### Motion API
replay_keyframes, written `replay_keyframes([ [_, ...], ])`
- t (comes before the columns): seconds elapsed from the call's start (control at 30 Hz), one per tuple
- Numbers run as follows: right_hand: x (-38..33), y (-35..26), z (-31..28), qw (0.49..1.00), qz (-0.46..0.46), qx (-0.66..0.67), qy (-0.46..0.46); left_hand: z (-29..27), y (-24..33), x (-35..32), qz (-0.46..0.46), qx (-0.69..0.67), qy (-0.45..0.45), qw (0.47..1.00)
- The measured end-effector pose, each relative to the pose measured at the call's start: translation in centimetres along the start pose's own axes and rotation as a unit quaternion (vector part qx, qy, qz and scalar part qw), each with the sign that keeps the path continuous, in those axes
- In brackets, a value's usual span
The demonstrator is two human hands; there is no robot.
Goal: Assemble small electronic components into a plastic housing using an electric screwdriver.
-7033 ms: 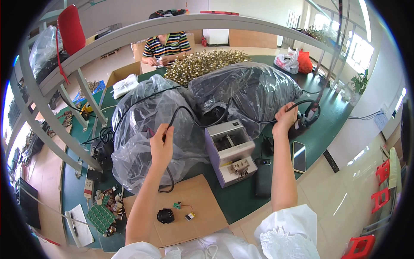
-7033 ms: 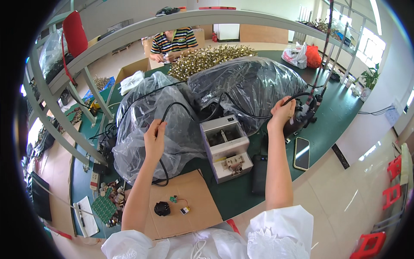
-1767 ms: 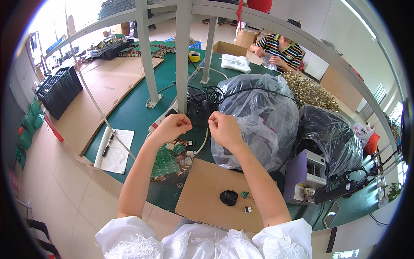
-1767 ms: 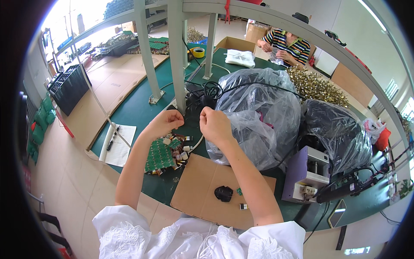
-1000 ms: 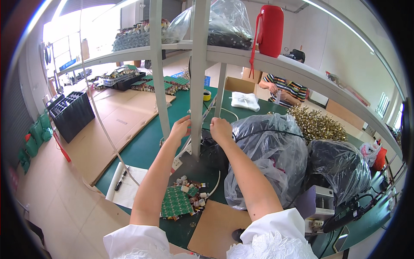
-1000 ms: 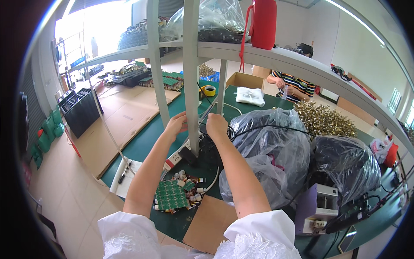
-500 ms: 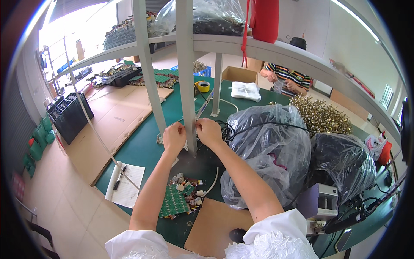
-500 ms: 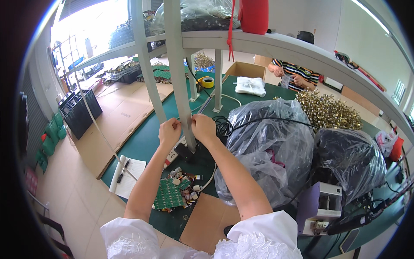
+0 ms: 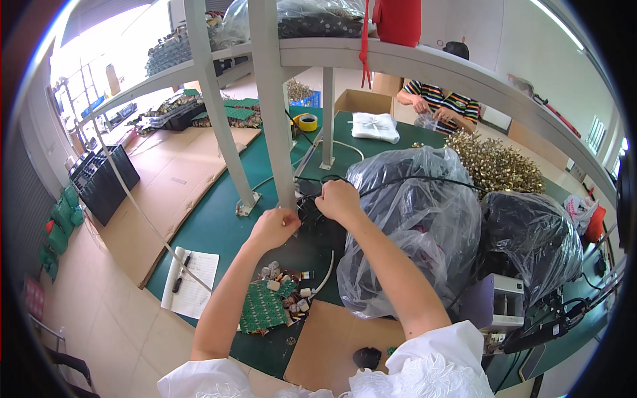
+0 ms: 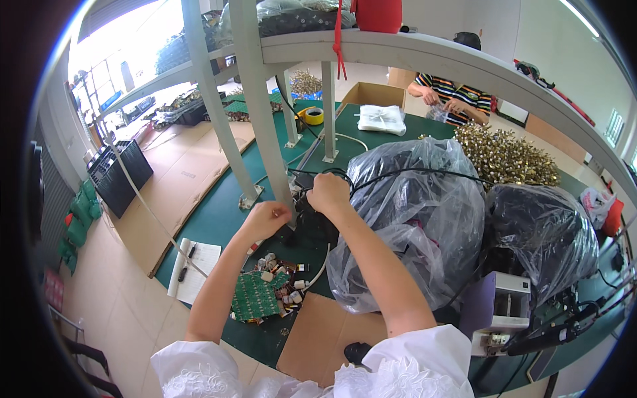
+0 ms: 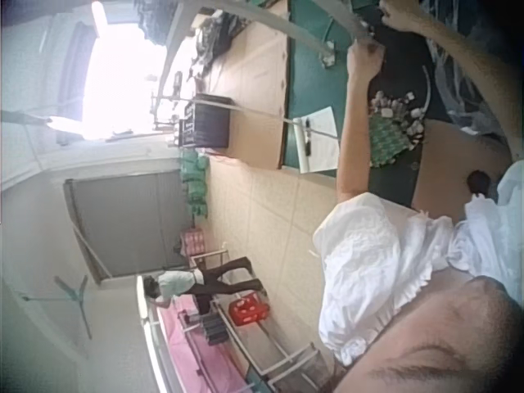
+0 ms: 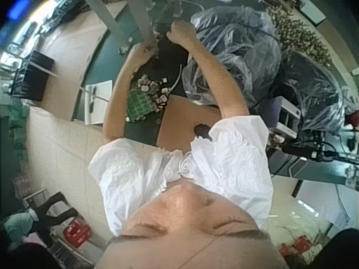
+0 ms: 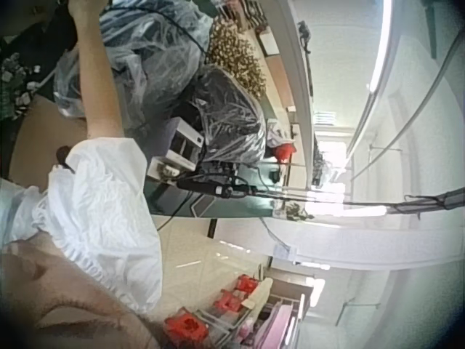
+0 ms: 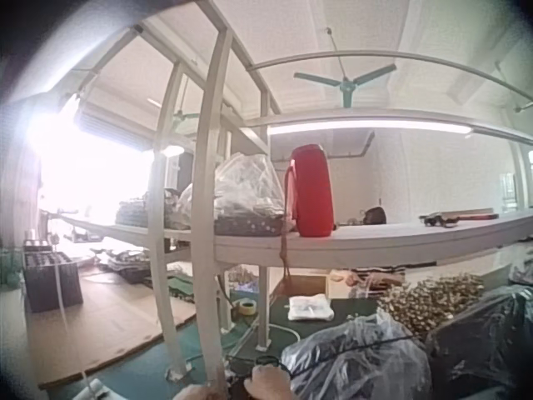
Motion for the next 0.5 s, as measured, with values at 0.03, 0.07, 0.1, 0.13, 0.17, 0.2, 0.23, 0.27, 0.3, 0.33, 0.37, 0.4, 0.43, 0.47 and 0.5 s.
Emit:
replay_keyframes([
  [0.03, -0.3, -1.2, -1.5, 0.999, 0.002, -0.020, -0.033, 0.4, -1.6, -0.4, -0.026, 0.005, -0.042, 0.999],
  [0.07, -0.7, -1.6, -2.4, 0.999, 0.002, -0.018, -0.038, 0.8, -2.4, -0.4, -0.031, 0.004, -0.044, 0.999],
  [0.1, -1.2, -2.0, -3.1, 0.998, -0.001, -0.026, -0.051, 1.5, -3.4, -0.4, -0.084, -0.017, -0.104, 0.991],
  [0.13, -1.7, -1.9, -4.2, 0.997, -0.002, -0.041, -0.060, 2.4, -3.7, -0.2, -0.129, -0.038, -0.164, 0.977],
  [0.17, -2.0, -2.2, -4.8, 0.994, -0.005, -0.041, -0.100, 3.0, -4.4, 0.3, -0.130, -0.039, -0.165, 0.977],
  [0.2, -2.2, -2.4, -4.4, 0.994, -0.006, -0.040, -0.102, 3.5, -5.2, 0.8, -0.194, -0.101, -0.183, 0.958],
  [0.23, -2.5, -2.0, -3.8, 0.990, -0.009, -0.049, -0.133, 4.1, -5.2, 1.1, -0.251, -0.163, -0.205, 0.932],
  [0.27, -2.8, -1.8, -3.1, 0.985, -0.012, -0.058, -0.164, 4.5, -5.0, 1.2, -0.249, -0.164, -0.209, 0.931],
  [0.3, -3.1, -1.6, -2.0, 0.985, -0.010, -0.059, -0.165, 4.7, -5.0, 1.1, -0.262, -0.208, -0.203, 0.920],
  [0.33, -3.3, -1.2, -0.5, 0.988, -0.012, -0.031, -0.150, 5.0, -4.7, 1.3, -0.272, -0.252, -0.198, 0.908],
  [0.37, -3.4, -1.1, 0.2, 0.991, -0.017, -0.002, -0.135, 5.0, -4.6, 1.2, -0.271, -0.253, -0.198, 0.908],
  [0.4, -3.4, -0.8, 0.8, 0.991, -0.018, -0.003, -0.135, 4.9, -4.4, 1.2, -0.266, -0.269, -0.200, 0.904],
  [0.43, -3.4, -0.9, 1.1, 0.990, -0.018, 0.051, -0.132, 4.9, -4.4, 1.0, -0.262, -0.285, -0.201, 0.900],
  [0.47, -3.4, -0.9, 1.3, 0.986, -0.018, 0.104, -0.129, 4.7, -4.3, 0.9, -0.263, -0.286, -0.200, 0.900],
  [0.5, -3.4, -0.8, 1.4, 0.986, -0.020, 0.104, -0.129, 4.4, -4.3, 0.8, -0.259, -0.288, -0.186, 0.903],
])
Point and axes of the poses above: each hand's wrist, its own x-axis towards the middle knuckle, its own z-axis out of the palm, y = z × x, the point moved 2 cm from there along x, towards the middle knuckle, and after that the axes turned 14 degrees about -z, right-handed, at the moved point
